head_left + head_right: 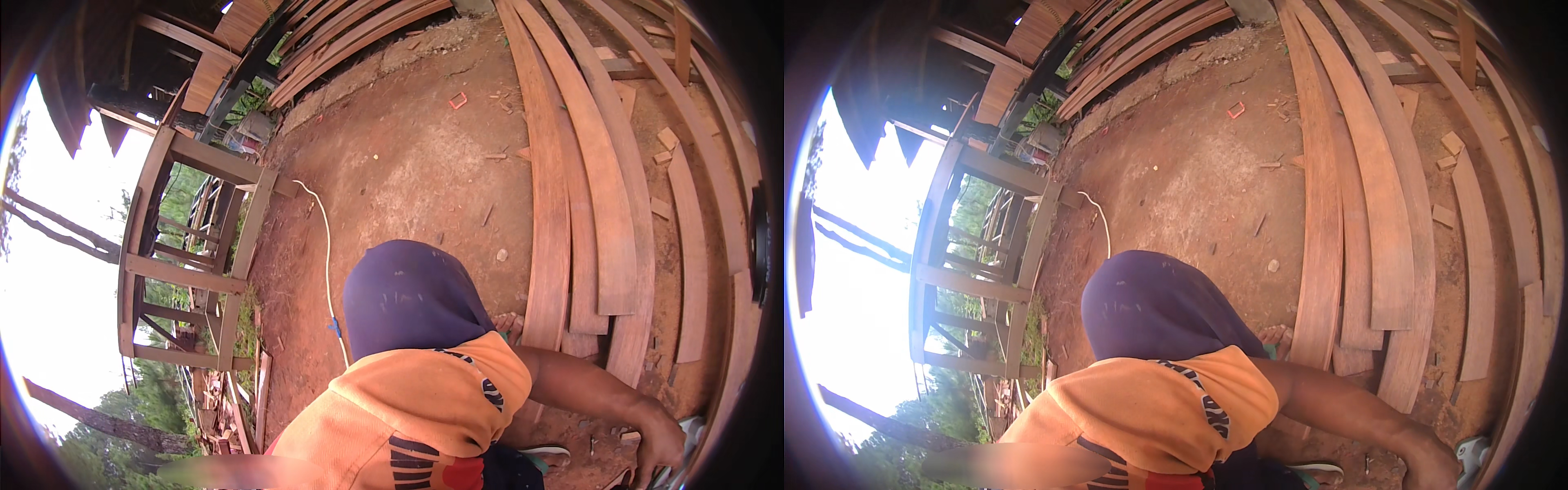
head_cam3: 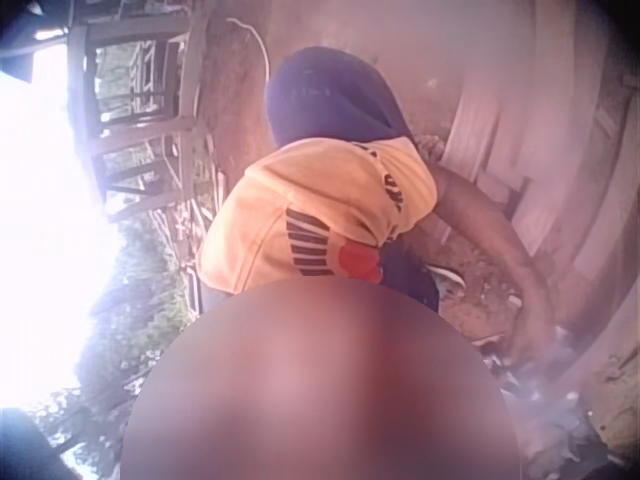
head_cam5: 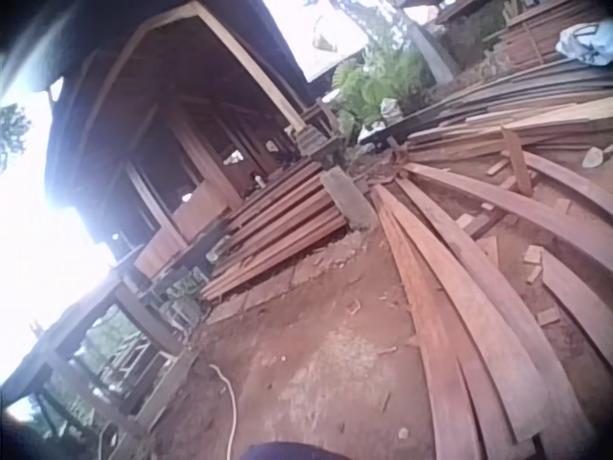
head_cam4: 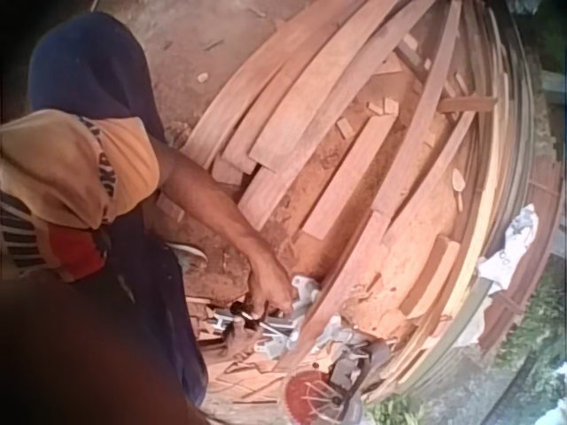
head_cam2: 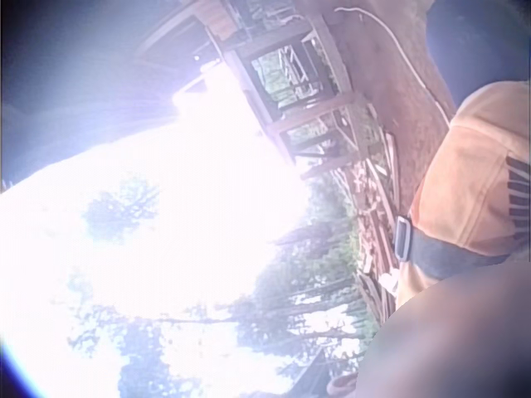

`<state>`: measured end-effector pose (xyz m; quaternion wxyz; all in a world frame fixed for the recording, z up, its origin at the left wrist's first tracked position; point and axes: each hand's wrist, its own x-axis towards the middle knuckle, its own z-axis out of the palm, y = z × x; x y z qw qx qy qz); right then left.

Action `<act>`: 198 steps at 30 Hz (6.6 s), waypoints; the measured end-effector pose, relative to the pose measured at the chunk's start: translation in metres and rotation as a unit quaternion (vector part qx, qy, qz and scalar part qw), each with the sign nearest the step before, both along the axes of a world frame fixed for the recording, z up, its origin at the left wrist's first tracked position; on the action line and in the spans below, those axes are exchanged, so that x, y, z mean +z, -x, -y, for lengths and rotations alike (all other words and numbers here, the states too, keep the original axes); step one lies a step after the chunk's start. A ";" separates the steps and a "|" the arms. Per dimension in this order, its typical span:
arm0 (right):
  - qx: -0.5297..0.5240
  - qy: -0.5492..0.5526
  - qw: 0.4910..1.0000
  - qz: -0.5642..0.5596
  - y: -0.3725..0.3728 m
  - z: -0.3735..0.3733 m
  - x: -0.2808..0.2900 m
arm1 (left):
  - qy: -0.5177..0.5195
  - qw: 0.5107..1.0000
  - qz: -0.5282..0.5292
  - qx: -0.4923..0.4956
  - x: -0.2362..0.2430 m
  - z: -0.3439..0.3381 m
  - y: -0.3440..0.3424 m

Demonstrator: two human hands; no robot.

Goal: The person measures and marks wooden planks, then uses a miter saw to cut them to size. They handle the planks by hand, positioning them on the saw and adjusting the fence before cutting. The cut pieces are placed aside on the floor.

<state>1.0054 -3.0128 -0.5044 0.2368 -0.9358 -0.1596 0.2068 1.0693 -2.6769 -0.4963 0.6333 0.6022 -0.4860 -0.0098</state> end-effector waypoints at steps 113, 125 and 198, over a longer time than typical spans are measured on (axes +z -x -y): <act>-0.338 -0.409 0.827 0.186 -0.279 -0.055 0.015 | -0.153 0.899 -0.044 0.407 0.006 0.127 -0.169; -0.313 -0.483 0.807 0.132 -0.282 -0.052 0.005 | -0.167 0.901 -0.026 0.400 -0.006 0.130 -0.167; -0.294 -0.215 0.893 0.265 -0.266 -0.049 0.003 | -0.359 0.884 -0.076 0.290 -0.004 0.086 -0.209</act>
